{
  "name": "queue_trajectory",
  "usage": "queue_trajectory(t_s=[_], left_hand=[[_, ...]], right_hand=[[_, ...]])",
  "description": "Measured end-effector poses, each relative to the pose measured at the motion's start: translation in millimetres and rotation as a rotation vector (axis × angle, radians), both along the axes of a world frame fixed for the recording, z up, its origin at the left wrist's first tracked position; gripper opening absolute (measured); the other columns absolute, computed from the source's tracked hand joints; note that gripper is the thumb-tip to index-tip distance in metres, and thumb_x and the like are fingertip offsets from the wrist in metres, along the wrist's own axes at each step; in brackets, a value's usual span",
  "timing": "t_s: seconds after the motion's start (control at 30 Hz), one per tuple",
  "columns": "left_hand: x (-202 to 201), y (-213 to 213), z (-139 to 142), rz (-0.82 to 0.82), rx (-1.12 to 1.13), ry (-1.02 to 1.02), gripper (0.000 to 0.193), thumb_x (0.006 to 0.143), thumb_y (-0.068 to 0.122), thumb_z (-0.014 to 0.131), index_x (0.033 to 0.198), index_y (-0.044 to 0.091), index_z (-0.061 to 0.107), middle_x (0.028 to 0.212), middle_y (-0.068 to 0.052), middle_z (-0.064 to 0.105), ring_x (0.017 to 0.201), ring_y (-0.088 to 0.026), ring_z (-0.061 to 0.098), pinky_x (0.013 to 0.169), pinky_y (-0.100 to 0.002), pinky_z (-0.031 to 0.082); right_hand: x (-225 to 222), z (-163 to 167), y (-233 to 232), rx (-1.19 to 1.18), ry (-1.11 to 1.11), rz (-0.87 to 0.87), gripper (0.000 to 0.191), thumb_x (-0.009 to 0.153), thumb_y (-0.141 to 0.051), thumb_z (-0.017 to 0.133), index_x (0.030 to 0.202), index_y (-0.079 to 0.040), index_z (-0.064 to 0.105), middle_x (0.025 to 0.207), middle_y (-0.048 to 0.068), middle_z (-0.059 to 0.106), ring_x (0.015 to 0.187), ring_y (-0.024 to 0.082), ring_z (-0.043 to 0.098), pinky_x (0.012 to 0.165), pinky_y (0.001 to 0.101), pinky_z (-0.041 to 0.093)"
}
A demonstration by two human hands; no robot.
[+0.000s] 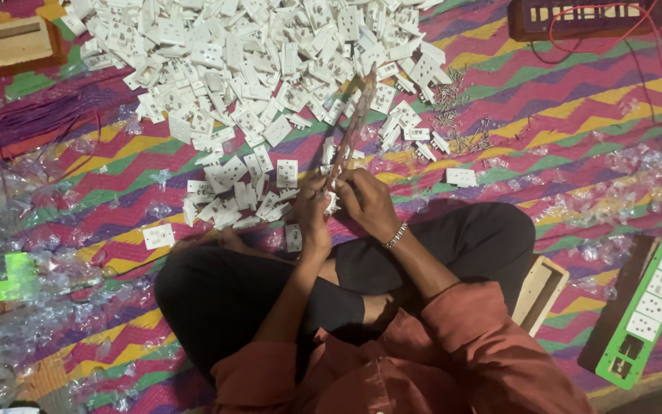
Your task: The person sits on a colorful mat and assembles white electrical socket modules into a red plastic strip. They pick up each module, align it with a slot, and press it into place, repeating this process for multiple units.
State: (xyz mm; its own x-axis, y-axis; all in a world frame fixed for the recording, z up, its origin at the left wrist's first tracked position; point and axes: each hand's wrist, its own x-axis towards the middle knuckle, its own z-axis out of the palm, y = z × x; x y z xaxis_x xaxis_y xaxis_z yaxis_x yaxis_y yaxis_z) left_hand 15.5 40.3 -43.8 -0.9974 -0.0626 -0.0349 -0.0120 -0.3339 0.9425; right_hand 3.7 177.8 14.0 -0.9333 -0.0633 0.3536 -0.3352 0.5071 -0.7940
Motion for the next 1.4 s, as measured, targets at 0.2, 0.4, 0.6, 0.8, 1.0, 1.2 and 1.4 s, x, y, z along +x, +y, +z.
queue_trajectory(t_s=[0.2,0.4,0.6,0.8,1.0,1.2,1.4], left_hand=[[2,0,13,0.015,-0.184,0.060,0.037,0.090,0.018,0.054,0.118,-0.003,0.067,0.120,-0.013,0.066,0.115,-0.021,0.059,0.102,-0.035,0.045],[5,1,22,-0.029,-0.177,0.064,0.036,0.089,0.014,0.054,0.120,-0.002,0.063,0.126,-0.014,0.064,0.121,-0.023,0.059,0.107,-0.035,0.045],[3,3,22,-0.079,-0.059,0.013,0.037,0.088,0.011,0.053,0.122,-0.001,0.060,0.129,-0.013,0.062,0.122,-0.022,0.059,0.105,-0.034,0.047],[1,2,21,-0.029,-0.150,0.098,0.038,0.088,0.012,0.053,0.122,-0.003,0.064,0.128,-0.015,0.062,0.126,-0.024,0.058,0.110,-0.035,0.044],[1,1,22,-0.050,-0.082,0.005,0.041,0.086,0.014,0.054,0.122,-0.003,0.063,0.131,-0.014,0.058,0.121,-0.022,0.057,0.100,-0.033,0.048],[0,-1,23,-0.028,-0.124,0.052,0.040,0.091,0.017,0.055,0.124,-0.003,0.065,0.131,-0.014,0.058,0.117,-0.021,0.058,0.098,-0.031,0.048],[-2,0,19,-0.051,0.113,-0.057,0.041,0.088,0.020,0.057,0.122,-0.003,0.063,0.126,-0.011,0.055,0.102,-0.018,0.059,0.078,-0.032,0.056]], right_hand=[[-2,3,2,0.094,0.073,0.014,0.013,0.099,-0.009,0.068,0.109,-0.001,0.063,0.089,0.015,0.063,0.080,0.032,0.065,0.070,0.0410,0.052],[-3,1,2,0.117,0.077,0.023,0.011,0.100,-0.009,0.065,0.107,-0.001,0.063,0.088,0.014,0.061,0.078,0.032,0.064,0.069,0.0421,0.051],[-2,-2,4,0.048,-0.040,0.003,0.008,0.102,-0.010,0.065,0.102,-0.002,0.061,0.086,0.014,0.060,0.074,0.031,0.063,0.066,0.0407,0.050],[-2,4,5,0.069,-0.026,0.012,0.012,0.099,-0.012,0.069,0.102,-0.001,0.063,0.084,0.013,0.062,0.070,0.028,0.063,0.064,0.0395,0.050],[-3,7,7,0.044,-0.008,0.043,0.010,0.100,-0.008,0.066,0.107,0.000,0.064,0.088,0.013,0.064,0.074,0.027,0.065,0.067,0.0371,0.051],[0,-2,7,-0.174,-0.106,0.017,0.008,0.102,-0.006,0.064,0.107,0.000,0.064,0.090,0.010,0.066,0.077,0.020,0.068,0.069,0.0326,0.053],[-2,-11,8,-0.180,-0.099,-0.011,0.007,0.099,-0.005,0.068,0.103,0.001,0.070,0.087,0.008,0.066,0.077,0.015,0.063,0.069,0.0295,0.049]])
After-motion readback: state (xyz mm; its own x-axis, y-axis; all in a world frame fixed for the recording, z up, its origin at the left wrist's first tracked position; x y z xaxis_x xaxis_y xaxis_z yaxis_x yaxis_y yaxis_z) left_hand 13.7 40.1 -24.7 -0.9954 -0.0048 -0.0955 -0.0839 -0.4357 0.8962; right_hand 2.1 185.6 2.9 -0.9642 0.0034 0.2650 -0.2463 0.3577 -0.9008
